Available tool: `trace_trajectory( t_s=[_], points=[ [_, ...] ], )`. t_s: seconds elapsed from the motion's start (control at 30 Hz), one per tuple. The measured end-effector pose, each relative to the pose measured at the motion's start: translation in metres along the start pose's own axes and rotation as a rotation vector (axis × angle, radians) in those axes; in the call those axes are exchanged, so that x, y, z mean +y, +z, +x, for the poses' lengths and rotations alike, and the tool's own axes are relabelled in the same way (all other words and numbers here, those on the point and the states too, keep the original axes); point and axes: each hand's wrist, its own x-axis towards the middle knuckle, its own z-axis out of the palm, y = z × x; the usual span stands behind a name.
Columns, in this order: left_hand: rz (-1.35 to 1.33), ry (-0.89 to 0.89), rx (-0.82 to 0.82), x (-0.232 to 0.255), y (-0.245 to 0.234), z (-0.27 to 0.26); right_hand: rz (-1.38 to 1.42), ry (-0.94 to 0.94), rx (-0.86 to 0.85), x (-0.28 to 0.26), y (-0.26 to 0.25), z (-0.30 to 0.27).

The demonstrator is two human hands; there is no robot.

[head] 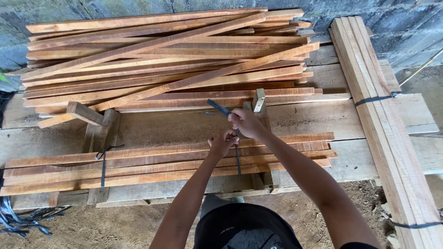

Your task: The recorder is bundling long thin wooden strips together using plastic straps.

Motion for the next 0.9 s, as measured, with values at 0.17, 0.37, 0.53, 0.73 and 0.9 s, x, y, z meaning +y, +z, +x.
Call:
trace_trajectory(
  t_s=[0.17,0.37,0.53,0.73,0.9],
  points=[
    [0.048,-0.045,0.001,0.016,-0.002,-0.008,0.096,-0.073,-0.005,-0.011,0.015,0.013],
    [0.025,-0.068,-0.012,0.044,-0.015,-0.022,-0.041,-0.074,-0.095,0.012,0.001,-0.018],
    [0.159,-0.121,-0.030,0.047,-0.022,-0.020,-0.331,-0.221,-0.059,0.038,0.008,-0.056],
    [0.022,-0.210,-0.052,0.046,-0.020,-0.018,-0.467,-0.428,0.038,0.084,0.024,-0.058],
    [0.136,-0.144,0.010,0.012,-0.005,-0.002,-0.604,-0.536,0.080,0.087,0.024,-0.058]
  ],
)
